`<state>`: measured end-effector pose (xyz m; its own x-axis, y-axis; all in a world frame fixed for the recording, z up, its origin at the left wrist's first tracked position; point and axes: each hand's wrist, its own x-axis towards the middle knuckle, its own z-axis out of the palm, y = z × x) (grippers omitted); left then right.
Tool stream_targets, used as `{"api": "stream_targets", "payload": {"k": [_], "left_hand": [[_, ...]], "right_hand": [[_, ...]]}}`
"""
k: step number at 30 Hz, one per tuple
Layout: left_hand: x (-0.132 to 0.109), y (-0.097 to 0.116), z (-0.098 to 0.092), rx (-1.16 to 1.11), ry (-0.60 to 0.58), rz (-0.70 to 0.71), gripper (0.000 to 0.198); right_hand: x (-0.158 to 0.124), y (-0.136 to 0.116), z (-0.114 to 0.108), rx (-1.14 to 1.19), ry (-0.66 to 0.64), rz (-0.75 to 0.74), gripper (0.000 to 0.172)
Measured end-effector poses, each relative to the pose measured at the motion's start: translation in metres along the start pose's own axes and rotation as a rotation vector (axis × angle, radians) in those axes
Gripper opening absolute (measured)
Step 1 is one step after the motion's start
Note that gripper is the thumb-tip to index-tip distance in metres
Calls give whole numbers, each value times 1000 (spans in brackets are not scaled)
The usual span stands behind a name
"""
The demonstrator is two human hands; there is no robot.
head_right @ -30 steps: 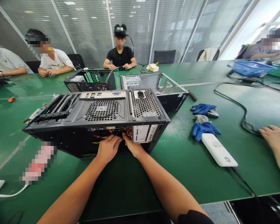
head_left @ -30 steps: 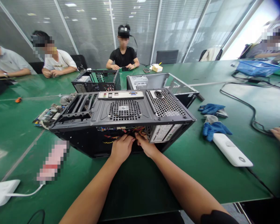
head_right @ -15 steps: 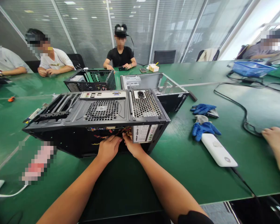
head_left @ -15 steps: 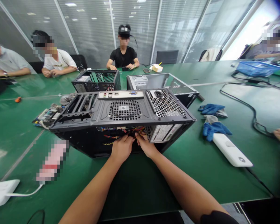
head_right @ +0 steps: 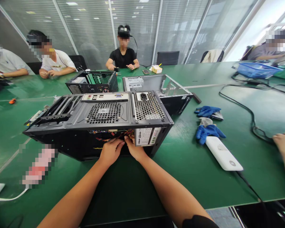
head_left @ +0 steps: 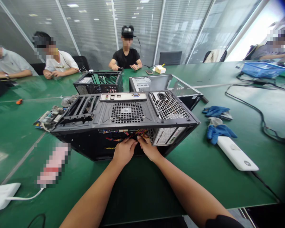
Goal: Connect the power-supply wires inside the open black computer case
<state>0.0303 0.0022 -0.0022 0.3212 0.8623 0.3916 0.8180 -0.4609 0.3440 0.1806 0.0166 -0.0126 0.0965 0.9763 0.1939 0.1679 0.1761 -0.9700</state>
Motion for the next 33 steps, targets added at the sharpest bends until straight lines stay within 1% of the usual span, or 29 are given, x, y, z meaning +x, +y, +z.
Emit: {"api": "stream_targets", "payload": {"k": [5, 9, 13, 17, 24, 33], "left_hand": [[0, -2, 1, -47, 14, 19, 13], [-1, -1, -1, -53, 57, 25, 12], [-1, 0, -2, -62, 75, 21, 11], [-2, 1, -2, -70, 67, 2, 13], [1, 5, -4, -2, 24, -41, 15], [0, 4, -3, 40, -2, -11, 15]], "right_hand": [[-1, -2, -2, 19, -52, 59, 25], [-3, -3, -1, -23, -64, 103, 32], [-3, -3, 0, -48, -50, 101, 35], [-4, -5, 0, -63, -54, 104, 33], [-4, -10, -2, -73, -56, 111, 31], [-4, -10, -3, -129, -65, 98, 32]]}}
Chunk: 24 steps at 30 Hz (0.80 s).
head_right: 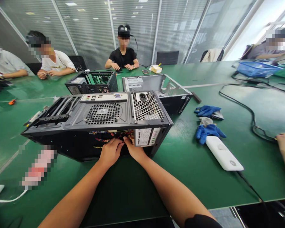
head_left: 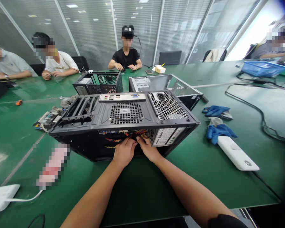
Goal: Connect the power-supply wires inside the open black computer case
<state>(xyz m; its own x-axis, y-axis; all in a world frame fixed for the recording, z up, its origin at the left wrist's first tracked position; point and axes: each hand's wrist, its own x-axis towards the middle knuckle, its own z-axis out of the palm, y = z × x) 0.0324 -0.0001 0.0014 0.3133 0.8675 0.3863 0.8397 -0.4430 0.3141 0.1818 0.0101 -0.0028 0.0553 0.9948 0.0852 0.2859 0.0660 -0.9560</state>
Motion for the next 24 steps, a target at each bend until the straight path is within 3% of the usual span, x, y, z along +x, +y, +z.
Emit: {"api": "stream_targets", "payload": {"k": [10, 24], "left_hand": [[0, 6, -2, 46, -64, -87, 20], [-3, -4, 5, -100, 83, 22, 10]], "right_hand": [[1, 4, 2, -1, -2, -47, 30], [4, 13, 3, 39, -3, -67, 29]]}}
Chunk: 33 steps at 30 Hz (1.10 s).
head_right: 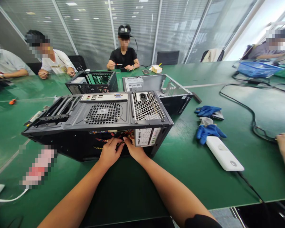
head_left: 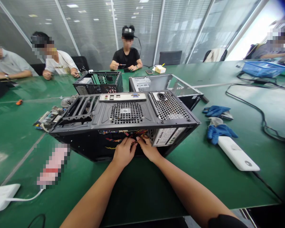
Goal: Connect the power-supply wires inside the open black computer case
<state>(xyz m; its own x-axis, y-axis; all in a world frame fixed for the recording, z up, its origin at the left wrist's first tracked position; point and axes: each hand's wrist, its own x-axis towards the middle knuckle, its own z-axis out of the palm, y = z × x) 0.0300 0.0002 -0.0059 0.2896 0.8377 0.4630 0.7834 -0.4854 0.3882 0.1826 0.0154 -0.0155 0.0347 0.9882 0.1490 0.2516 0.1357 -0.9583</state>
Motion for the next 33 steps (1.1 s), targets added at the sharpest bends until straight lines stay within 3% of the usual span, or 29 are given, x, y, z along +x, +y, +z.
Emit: {"api": "stream_targets", "payload": {"k": [17, 24, 33], "left_hand": [[-2, 14, -4, 270, -38, -36, 25], [0, 8, -1, 114, -12, -58, 18], [3, 5, -5, 16, -88, -87, 15]], "right_hand": [[4, 2, 1, -85, -41, -69, 30], [4, 2, 1, -92, -39, -66, 33], [0, -1, 1, -52, 19, -32, 32]]}}
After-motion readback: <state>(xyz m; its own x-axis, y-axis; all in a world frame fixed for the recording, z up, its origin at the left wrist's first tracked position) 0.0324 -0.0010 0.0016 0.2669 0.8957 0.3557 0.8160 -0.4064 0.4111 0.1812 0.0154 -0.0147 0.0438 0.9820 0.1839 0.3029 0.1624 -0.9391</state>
